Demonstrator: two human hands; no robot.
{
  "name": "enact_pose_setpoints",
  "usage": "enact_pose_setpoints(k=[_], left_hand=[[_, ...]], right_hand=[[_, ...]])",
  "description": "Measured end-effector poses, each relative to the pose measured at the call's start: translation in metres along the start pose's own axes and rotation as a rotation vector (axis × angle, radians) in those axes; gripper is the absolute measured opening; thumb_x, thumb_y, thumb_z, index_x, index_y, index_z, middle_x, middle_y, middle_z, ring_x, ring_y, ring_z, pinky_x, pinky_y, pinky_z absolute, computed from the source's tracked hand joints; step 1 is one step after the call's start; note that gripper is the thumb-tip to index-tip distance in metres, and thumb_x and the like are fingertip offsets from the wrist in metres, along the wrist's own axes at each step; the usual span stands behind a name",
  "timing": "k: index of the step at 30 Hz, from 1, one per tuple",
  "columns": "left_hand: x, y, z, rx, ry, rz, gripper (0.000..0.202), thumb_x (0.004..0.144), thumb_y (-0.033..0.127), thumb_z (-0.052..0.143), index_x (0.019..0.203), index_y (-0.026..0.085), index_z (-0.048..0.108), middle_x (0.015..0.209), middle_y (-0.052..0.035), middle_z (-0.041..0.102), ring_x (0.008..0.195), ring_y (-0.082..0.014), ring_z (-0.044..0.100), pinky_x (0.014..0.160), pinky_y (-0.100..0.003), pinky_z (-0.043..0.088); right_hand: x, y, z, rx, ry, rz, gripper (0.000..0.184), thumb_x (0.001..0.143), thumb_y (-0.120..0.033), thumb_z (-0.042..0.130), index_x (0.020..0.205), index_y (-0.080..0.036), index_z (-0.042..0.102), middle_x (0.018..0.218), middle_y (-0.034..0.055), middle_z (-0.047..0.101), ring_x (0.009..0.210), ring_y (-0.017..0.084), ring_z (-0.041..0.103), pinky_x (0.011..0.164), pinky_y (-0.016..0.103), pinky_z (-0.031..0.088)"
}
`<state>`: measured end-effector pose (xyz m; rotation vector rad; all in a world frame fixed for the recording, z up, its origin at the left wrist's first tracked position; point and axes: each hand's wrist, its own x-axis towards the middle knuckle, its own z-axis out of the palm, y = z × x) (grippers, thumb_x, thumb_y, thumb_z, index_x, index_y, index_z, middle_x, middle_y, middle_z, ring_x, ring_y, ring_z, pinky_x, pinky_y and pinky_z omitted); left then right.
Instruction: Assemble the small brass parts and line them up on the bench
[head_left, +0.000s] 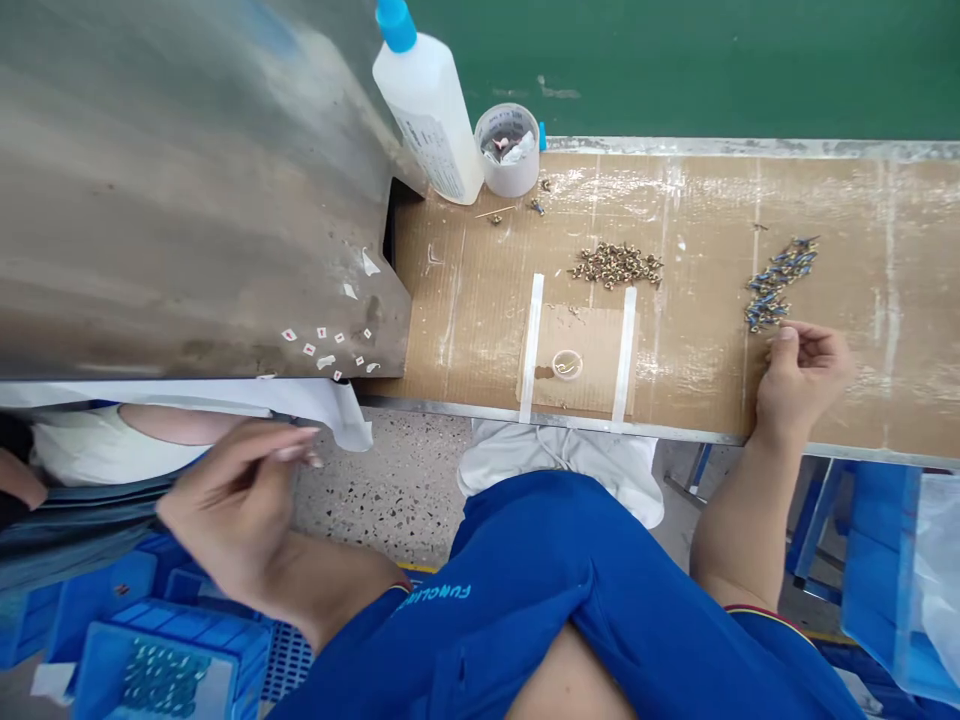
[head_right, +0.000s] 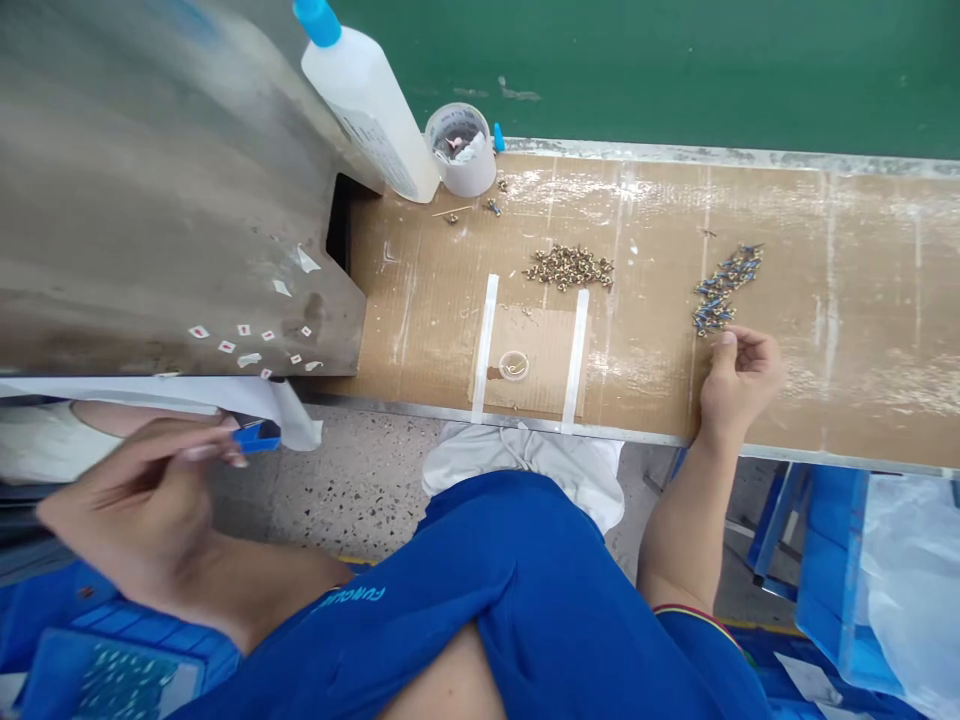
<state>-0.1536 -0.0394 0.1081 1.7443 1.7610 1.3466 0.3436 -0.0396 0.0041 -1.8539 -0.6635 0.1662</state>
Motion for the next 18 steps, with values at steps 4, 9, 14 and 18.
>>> enact_pose_setpoints(k=[4, 9, 14, 18], left_hand=[[-0.014, 0.012, 0.048, -0.205, -0.411, 0.151, 0.02, 0.083, 0.015, 0.076, 0.092, 0.032, 0.08, 0.07, 0.0055, 0.073, 0.056, -0.013, 0.063, 0.049, -0.027, 0.049], [-0.007, 0.0, 0.126, -0.131, -0.585, 0.16, 0.01, 0.091, 0.017, 0.065, 0.09, 0.018, 0.074, 0.086, -0.0036, 0.075, 0.077, -0.0136, 0.069, 0.068, -0.025, 0.055], [0.007, -0.007, 0.146, -0.075, -0.738, 0.09, 0.012, 0.092, 0.015, 0.056, 0.087, 0.015, 0.067, 0.08, -0.0023, 0.071, 0.07, -0.0127, 0.064, 0.065, -0.024, 0.05], [0.019, -0.001, 0.146, 0.079, -0.921, 0.131, 0.011, 0.09, 0.01, 0.058, 0.081, 0.016, 0.062, 0.073, -0.0001, 0.066, 0.066, -0.0134, 0.059, 0.063, -0.025, 0.043]], right_hand=[[0.0, -0.002, 0.0, -0.066, -0.006, -0.002, 0.004, 0.074, -0.025, 0.059, 0.076, -0.022, 0.058, 0.067, 0.0009, 0.058, 0.059, 0.015, 0.054, 0.063, 0.033, 0.044], [-0.002, -0.003, 0.0, -0.058, 0.01, -0.021, 0.002, 0.074, -0.025, 0.058, 0.074, -0.023, 0.057, 0.065, 0.0016, 0.057, 0.057, 0.016, 0.051, 0.058, 0.033, 0.041], [-0.002, 0.001, -0.002, -0.029, 0.008, -0.045, 0.004, 0.077, -0.026, 0.059, 0.076, -0.023, 0.056, 0.067, 0.0025, 0.058, 0.059, 0.017, 0.053, 0.06, 0.033, 0.042], [0.0, 0.007, -0.003, 0.015, 0.003, -0.069, 0.008, 0.074, -0.028, 0.06, 0.077, -0.021, 0.059, 0.067, 0.0029, 0.058, 0.058, 0.016, 0.053, 0.061, 0.033, 0.042]])
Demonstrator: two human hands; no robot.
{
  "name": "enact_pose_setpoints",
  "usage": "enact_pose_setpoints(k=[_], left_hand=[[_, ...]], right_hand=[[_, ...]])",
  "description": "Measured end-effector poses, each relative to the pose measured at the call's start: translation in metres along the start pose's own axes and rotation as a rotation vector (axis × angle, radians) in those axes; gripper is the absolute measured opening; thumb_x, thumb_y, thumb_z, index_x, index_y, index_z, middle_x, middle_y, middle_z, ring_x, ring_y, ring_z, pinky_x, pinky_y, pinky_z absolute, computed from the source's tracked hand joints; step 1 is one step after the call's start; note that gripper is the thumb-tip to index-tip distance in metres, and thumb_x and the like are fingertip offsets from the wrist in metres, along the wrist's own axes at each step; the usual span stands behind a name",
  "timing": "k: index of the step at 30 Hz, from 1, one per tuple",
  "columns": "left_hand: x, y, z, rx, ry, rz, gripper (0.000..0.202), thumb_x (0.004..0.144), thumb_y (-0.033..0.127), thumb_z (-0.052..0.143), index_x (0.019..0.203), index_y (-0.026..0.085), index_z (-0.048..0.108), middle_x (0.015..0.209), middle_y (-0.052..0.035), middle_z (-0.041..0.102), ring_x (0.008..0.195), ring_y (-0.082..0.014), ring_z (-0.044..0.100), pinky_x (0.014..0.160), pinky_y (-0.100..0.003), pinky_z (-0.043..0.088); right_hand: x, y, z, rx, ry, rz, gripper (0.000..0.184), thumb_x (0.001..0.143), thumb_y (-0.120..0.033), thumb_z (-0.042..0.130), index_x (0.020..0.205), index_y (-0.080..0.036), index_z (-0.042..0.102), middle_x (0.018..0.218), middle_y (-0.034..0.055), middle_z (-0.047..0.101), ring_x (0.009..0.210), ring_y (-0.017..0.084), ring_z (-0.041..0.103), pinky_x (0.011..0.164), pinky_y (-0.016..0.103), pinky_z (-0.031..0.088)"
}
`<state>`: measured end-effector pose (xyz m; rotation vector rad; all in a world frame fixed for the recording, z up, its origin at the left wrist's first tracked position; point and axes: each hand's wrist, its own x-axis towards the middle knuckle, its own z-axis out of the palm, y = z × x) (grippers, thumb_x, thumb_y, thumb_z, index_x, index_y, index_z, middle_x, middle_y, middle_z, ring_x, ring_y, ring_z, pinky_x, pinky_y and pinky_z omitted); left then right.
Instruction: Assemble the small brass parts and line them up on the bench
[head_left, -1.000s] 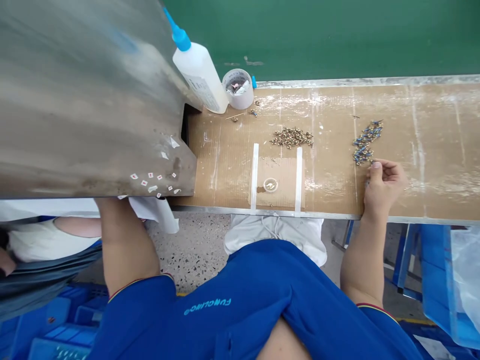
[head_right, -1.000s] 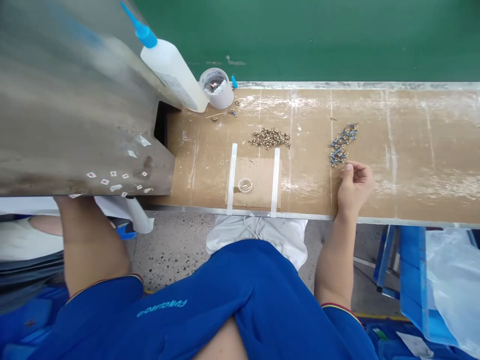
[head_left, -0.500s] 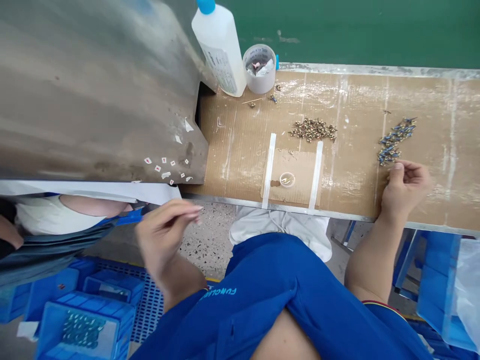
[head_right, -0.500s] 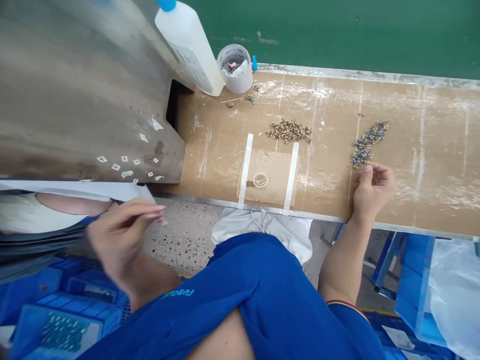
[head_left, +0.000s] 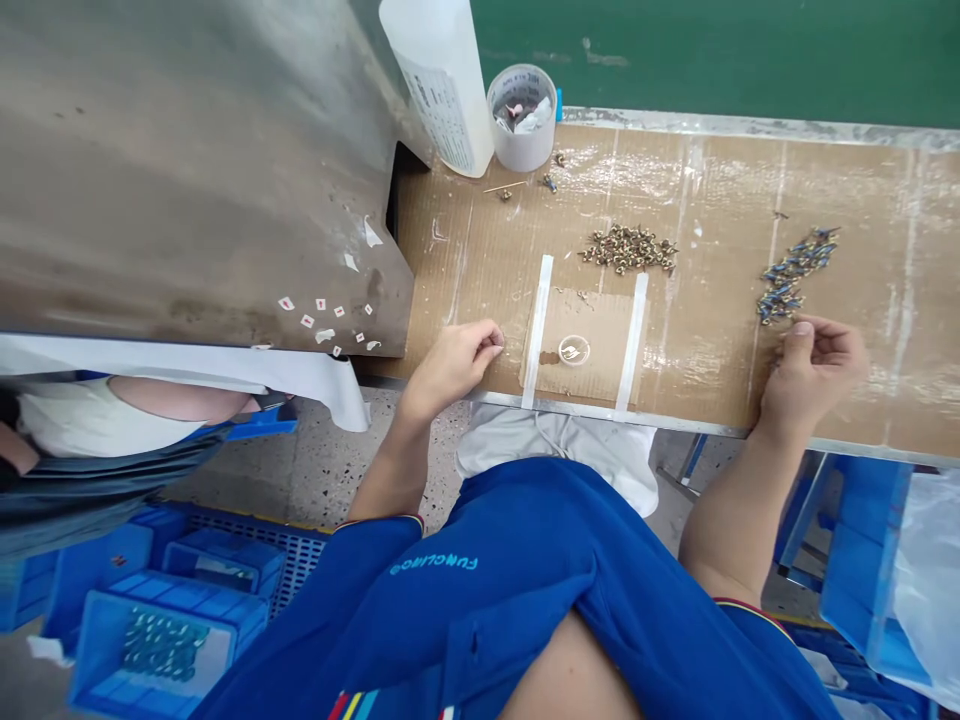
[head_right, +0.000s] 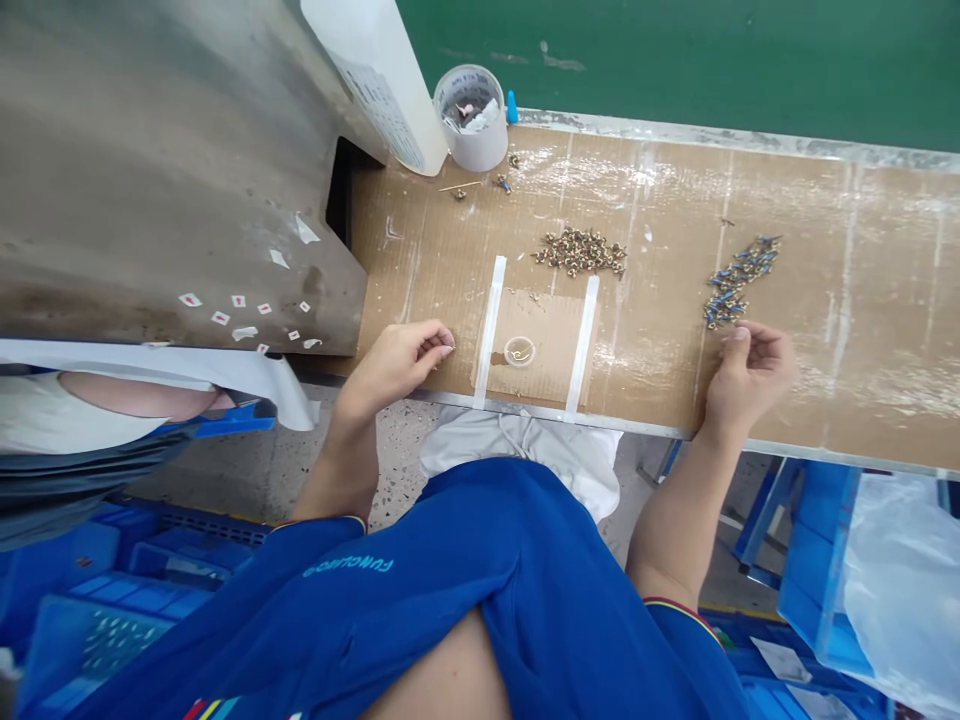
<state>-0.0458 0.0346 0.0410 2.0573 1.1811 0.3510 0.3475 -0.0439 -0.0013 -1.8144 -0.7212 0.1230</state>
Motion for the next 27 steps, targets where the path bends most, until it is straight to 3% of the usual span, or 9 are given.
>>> enact_pose_setpoints(k=[4, 7, 15, 21, 24, 27], left_hand=[[0.011, 0.012, 0.004, 0.177, -0.079, 0.01, 0.016, 0.09, 0.008, 0.058, 0.077, 0.017, 0.058, 0.075, -0.0013, 0.063, 0.071, -0.0162, 0.058, 0.067, -0.028, 0.042], [0.017, 0.02, 0.015, 0.223, -0.06, -0.012, 0.016, 0.091, 0.009, 0.058, 0.077, 0.016, 0.061, 0.082, -0.0042, 0.063, 0.077, -0.0177, 0.059, 0.071, -0.03, 0.044], [0.016, 0.018, 0.036, -0.036, 0.161, 0.062, 0.013, 0.086, 0.004, 0.064, 0.081, 0.015, 0.061, 0.081, 0.0, 0.061, 0.069, -0.0109, 0.056, 0.067, -0.023, 0.048], [0.018, 0.012, 0.043, -0.064, 0.152, 0.147, 0.012, 0.088, 0.01, 0.071, 0.082, 0.015, 0.062, 0.082, -0.0004, 0.062, 0.069, -0.0104, 0.057, 0.068, -0.023, 0.049], [0.021, 0.01, 0.045, -0.101, 0.188, 0.208, 0.014, 0.09, 0.015, 0.072, 0.08, 0.015, 0.063, 0.086, -0.0024, 0.064, 0.074, -0.0115, 0.059, 0.069, -0.023, 0.049], [0.018, 0.01, 0.044, -0.216, 0.23, 0.2, 0.019, 0.092, 0.024, 0.072, 0.078, 0.014, 0.063, 0.082, -0.0026, 0.066, 0.067, -0.0097, 0.057, 0.061, -0.021, 0.046]], right_hand=[[0.001, 0.006, 0.0, -0.008, -0.005, -0.037, 0.014, 0.075, -0.035, 0.061, 0.078, -0.021, 0.059, 0.069, 0.0024, 0.059, 0.06, 0.016, 0.055, 0.06, 0.032, 0.043], [0.001, 0.009, -0.001, 0.006, -0.014, -0.067, 0.02, 0.076, -0.04, 0.062, 0.079, -0.02, 0.059, 0.07, 0.0022, 0.059, 0.06, 0.016, 0.056, 0.059, 0.031, 0.043], [0.002, 0.01, -0.001, -0.02, -0.018, -0.023, 0.006, 0.08, -0.025, 0.061, 0.078, -0.021, 0.059, 0.068, 0.0012, 0.059, 0.057, 0.014, 0.053, 0.058, 0.03, 0.042], [0.006, 0.021, -0.002, -0.001, -0.012, -0.037, 0.007, 0.084, -0.017, 0.065, 0.078, -0.019, 0.061, 0.073, 0.003, 0.062, 0.061, 0.013, 0.057, 0.064, 0.032, 0.044], [0.008, 0.026, -0.003, 0.006, -0.012, -0.071, 0.012, 0.086, -0.022, 0.07, 0.077, -0.02, 0.061, 0.073, 0.0046, 0.064, 0.061, 0.014, 0.059, 0.063, 0.032, 0.044], [0.011, 0.03, -0.003, 0.048, 0.016, -0.132, 0.026, 0.085, -0.042, 0.074, 0.075, -0.022, 0.062, 0.067, 0.0044, 0.063, 0.056, 0.014, 0.057, 0.055, 0.031, 0.04]])
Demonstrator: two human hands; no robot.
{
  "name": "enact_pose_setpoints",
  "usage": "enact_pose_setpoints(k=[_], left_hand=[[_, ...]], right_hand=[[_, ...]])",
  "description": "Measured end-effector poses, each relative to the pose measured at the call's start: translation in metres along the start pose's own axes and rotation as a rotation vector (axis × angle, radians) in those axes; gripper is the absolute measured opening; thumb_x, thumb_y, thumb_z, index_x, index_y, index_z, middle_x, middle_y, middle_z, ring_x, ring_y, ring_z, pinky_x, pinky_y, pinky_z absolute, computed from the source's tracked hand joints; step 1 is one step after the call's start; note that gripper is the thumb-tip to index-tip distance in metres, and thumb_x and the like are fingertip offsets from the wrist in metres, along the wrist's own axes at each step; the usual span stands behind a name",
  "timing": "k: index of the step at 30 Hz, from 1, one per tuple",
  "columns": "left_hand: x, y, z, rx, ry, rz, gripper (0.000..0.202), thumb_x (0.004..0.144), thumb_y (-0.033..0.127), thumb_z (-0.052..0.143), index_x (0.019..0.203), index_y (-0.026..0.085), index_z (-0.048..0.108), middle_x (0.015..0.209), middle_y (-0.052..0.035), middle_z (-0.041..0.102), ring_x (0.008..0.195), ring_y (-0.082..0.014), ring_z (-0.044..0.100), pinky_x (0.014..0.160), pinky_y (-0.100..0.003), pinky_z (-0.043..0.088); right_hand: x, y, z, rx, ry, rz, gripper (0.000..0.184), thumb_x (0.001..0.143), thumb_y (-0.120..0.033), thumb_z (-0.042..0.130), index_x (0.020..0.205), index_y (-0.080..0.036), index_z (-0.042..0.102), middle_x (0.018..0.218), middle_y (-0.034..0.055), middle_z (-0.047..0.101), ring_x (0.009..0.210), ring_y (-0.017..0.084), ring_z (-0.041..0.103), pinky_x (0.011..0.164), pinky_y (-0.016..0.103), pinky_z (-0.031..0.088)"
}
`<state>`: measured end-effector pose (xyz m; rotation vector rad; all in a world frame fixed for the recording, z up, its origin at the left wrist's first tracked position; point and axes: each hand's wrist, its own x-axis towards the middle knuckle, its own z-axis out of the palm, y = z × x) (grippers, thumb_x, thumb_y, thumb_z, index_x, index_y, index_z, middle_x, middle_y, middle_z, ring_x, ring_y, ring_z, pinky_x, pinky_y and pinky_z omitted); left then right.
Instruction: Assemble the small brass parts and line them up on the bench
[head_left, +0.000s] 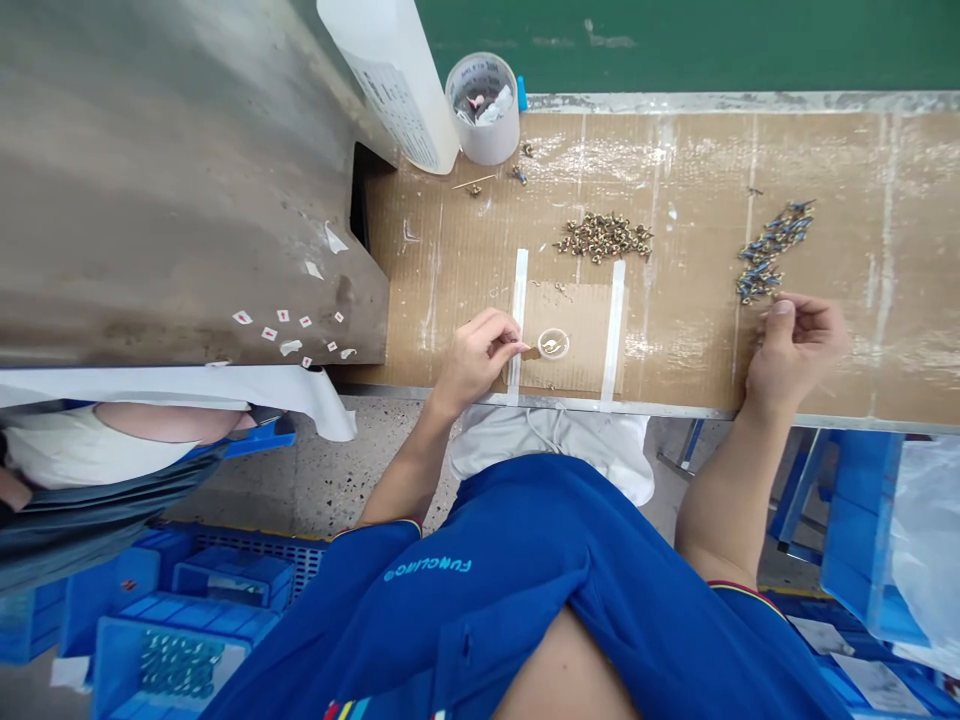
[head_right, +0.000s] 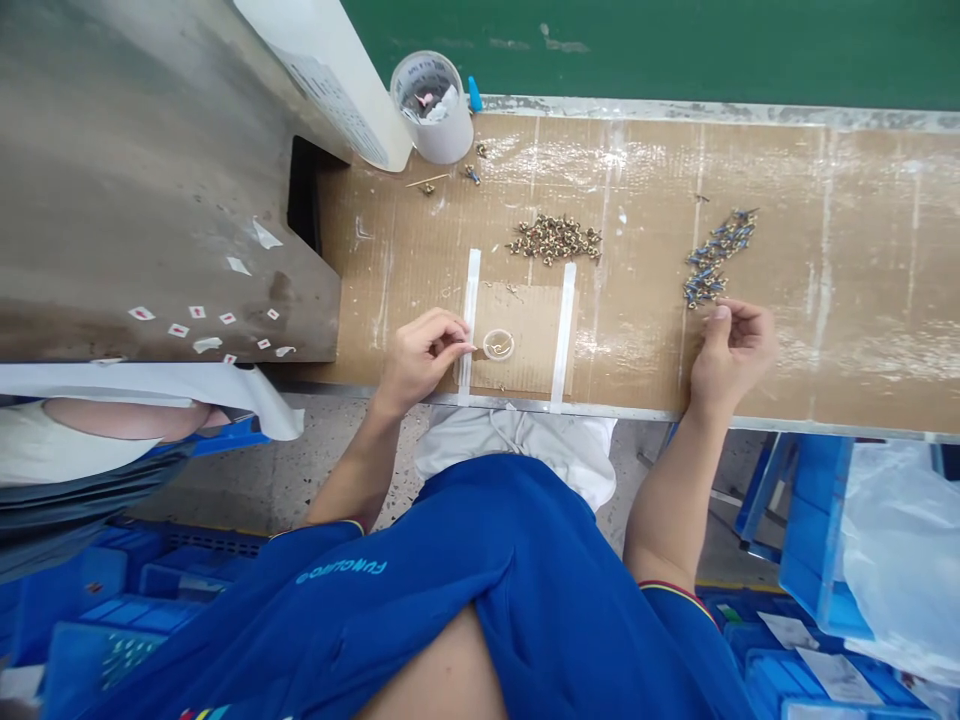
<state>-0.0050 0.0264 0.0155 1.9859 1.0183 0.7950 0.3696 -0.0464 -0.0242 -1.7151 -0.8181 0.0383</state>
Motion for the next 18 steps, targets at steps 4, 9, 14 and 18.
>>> enact_pose_setpoints(k=[4, 9, 14, 18], left_hand=[[-0.009, 0.009, 0.002, -0.272, 0.004, -0.129, 0.032, 0.088, 0.042, 0.076, 0.076, 0.014, 0.065, 0.063, 0.0008, 0.062, 0.051, -0.0075, 0.052, 0.048, -0.018, 0.041], [-0.016, 0.016, 0.009, -0.498, -0.036, -0.221, 0.039, 0.082, 0.049, 0.08, 0.071, 0.013, 0.07, 0.065, -0.0024, 0.067, 0.045, -0.0063, 0.051, 0.042, -0.018, 0.04], [-0.016, 0.012, 0.014, -0.573, -0.023, -0.302, 0.036, 0.08, 0.047, 0.082, 0.072, 0.014, 0.071, 0.057, -0.0004, 0.063, 0.046, -0.0075, 0.054, 0.042, -0.017, 0.043], [-0.017, 0.008, 0.015, -0.586, -0.081, -0.315, 0.028, 0.082, 0.04, 0.08, 0.081, 0.014, 0.074, 0.063, -0.0016, 0.068, 0.05, -0.009, 0.06, 0.048, -0.018, 0.05]], right_hand=[[0.0, -0.006, 0.002, 0.16, 0.05, -0.016, 0.049, 0.074, -0.071, 0.072, 0.075, -0.024, 0.061, 0.056, -0.0001, 0.056, 0.04, 0.01, 0.042, 0.041, 0.028, 0.024], [-0.025, -0.045, 0.013, 0.226, 0.029, -0.125, 0.044, 0.084, -0.067, 0.068, 0.073, -0.025, 0.059, 0.057, -0.0006, 0.055, 0.045, 0.012, 0.047, 0.044, 0.028, 0.032], [-0.075, -0.09, 0.036, 0.199, -0.466, -0.064, 0.03, 0.093, -0.052, 0.065, 0.092, -0.023, 0.069, 0.073, 0.002, 0.067, 0.062, 0.015, 0.063, 0.058, 0.029, 0.05], [-0.097, -0.107, 0.057, 0.177, -0.834, -0.037, 0.026, 0.091, -0.044, 0.069, 0.104, -0.022, 0.072, 0.083, 0.0033, 0.072, 0.07, 0.016, 0.066, 0.064, 0.031, 0.054]])
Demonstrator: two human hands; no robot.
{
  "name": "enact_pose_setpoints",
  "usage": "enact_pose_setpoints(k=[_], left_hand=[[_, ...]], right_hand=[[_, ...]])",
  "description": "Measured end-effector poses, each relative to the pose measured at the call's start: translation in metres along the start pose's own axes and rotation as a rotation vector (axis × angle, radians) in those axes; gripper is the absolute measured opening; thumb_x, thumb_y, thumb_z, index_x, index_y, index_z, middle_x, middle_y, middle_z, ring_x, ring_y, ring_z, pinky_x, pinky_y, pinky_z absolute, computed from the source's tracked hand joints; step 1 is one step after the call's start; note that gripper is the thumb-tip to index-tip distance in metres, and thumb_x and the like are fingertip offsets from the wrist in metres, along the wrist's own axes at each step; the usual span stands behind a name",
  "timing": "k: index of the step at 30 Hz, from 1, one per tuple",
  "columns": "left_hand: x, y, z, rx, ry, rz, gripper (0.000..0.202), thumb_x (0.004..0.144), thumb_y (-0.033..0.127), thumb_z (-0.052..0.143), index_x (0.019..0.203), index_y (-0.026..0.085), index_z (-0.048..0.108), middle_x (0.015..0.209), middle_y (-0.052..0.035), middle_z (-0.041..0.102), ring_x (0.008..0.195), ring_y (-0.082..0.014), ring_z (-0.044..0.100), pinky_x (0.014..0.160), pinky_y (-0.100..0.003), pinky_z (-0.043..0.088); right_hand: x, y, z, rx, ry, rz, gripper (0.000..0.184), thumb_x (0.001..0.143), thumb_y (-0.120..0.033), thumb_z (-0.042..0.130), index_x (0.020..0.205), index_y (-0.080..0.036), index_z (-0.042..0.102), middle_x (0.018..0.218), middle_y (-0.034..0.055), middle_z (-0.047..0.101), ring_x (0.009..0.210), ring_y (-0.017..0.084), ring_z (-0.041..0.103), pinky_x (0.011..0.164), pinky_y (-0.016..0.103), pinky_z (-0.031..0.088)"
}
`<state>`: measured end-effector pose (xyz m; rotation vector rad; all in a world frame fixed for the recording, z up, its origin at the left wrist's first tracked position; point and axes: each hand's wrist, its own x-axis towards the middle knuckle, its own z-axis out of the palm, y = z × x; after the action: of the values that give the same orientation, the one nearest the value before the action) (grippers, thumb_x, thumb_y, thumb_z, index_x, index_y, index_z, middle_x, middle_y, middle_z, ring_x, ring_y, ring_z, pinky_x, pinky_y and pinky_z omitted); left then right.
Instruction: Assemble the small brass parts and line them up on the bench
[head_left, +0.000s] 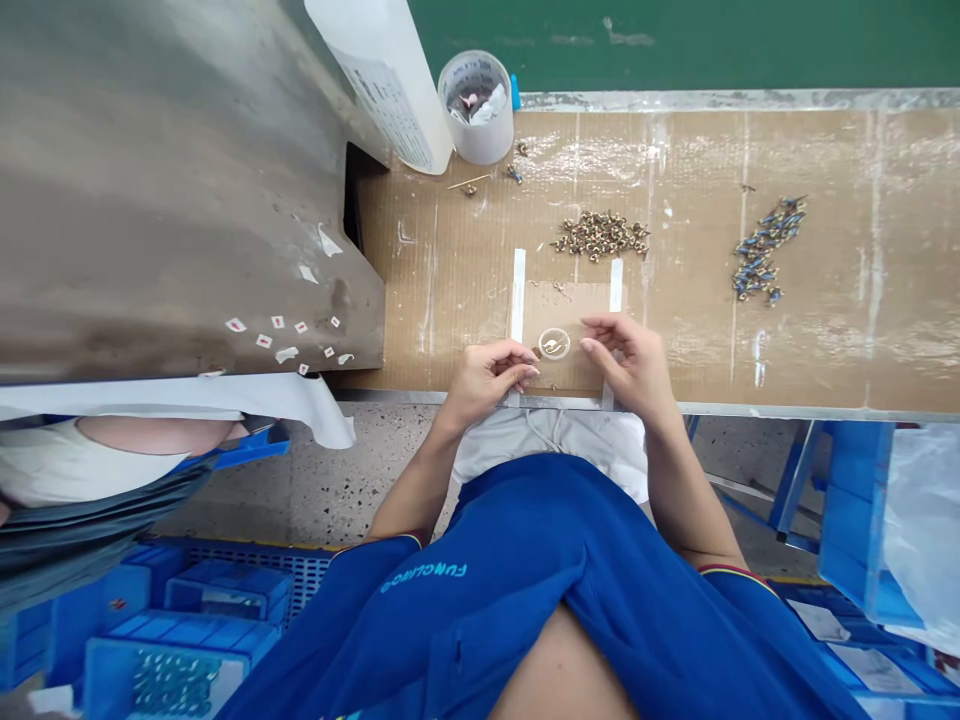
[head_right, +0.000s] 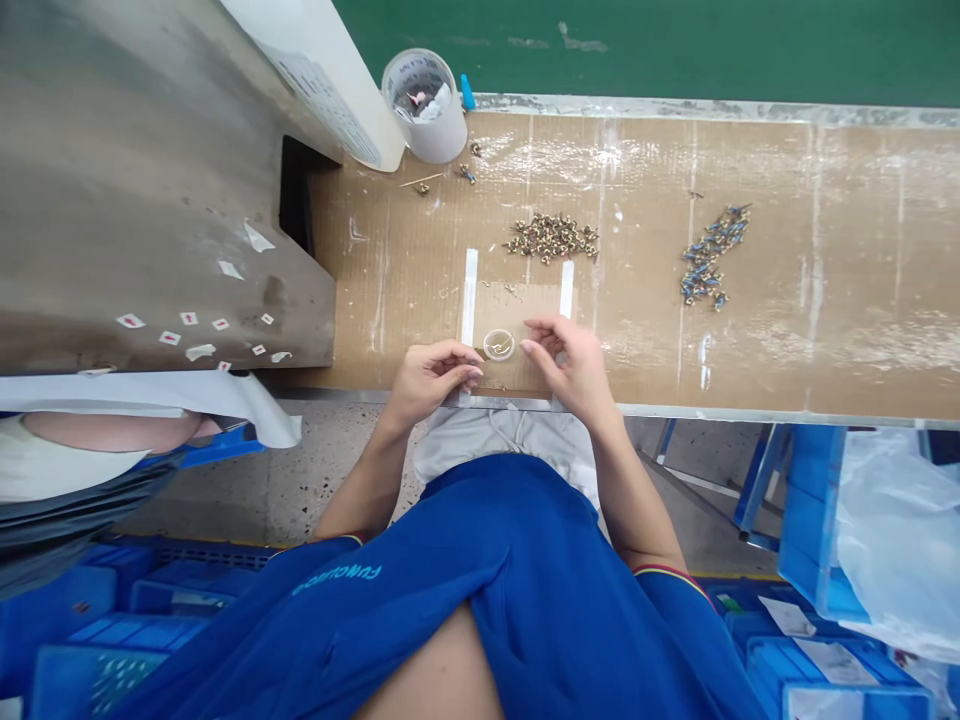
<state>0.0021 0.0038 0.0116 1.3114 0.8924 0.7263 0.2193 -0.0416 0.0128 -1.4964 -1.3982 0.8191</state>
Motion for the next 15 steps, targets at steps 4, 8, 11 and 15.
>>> enact_pose_setpoints(k=[4, 8, 11, 15], left_hand=[[0.001, -0.004, -0.003, 0.06, -0.027, 0.115, 0.019, 0.086, 0.033, 0.076, 0.085, 0.014, 0.077, 0.076, -0.0053, 0.074, 0.062, -0.0111, 0.067, 0.057, -0.02, 0.055], [0.002, -0.006, -0.006, 0.154, -0.039, 0.253, 0.014, 0.09, 0.029, 0.072, 0.086, 0.017, 0.079, 0.08, -0.0061, 0.076, 0.068, -0.012, 0.068, 0.061, -0.022, 0.053], [0.002, -0.006, -0.007, 0.178, -0.033, 0.267, 0.016, 0.091, 0.032, 0.071, 0.088, 0.018, 0.079, 0.08, -0.0062, 0.075, 0.067, -0.0119, 0.066, 0.061, -0.023, 0.051], [0.0, -0.006, -0.008, 0.18, -0.025, 0.202, 0.022, 0.091, 0.037, 0.071, 0.09, 0.017, 0.079, 0.078, -0.0057, 0.073, 0.06, -0.01, 0.06, 0.054, -0.022, 0.046]], right_hand=[[0.005, -0.003, 0.01, -0.034, -0.073, -0.021, 0.015, 0.094, -0.035, 0.066, 0.096, -0.022, 0.074, 0.08, 0.0029, 0.069, 0.066, 0.015, 0.06, 0.06, 0.029, 0.048], [0.007, -0.006, 0.011, -0.085, -0.042, -0.166, 0.011, 0.094, -0.031, 0.067, 0.09, -0.025, 0.075, 0.084, 0.0025, 0.064, 0.066, 0.014, 0.054, 0.058, 0.029, 0.044], [0.011, -0.011, 0.016, -0.166, -0.059, -0.266, 0.012, 0.095, -0.029, 0.064, 0.088, -0.027, 0.074, 0.091, 0.0035, 0.063, 0.075, 0.016, 0.057, 0.063, 0.031, 0.046], [0.016, -0.016, 0.016, -0.31, -0.043, -0.338, 0.02, 0.098, -0.025, 0.058, 0.084, -0.026, 0.071, 0.092, 0.0041, 0.062, 0.075, 0.016, 0.054, 0.067, 0.032, 0.044]])
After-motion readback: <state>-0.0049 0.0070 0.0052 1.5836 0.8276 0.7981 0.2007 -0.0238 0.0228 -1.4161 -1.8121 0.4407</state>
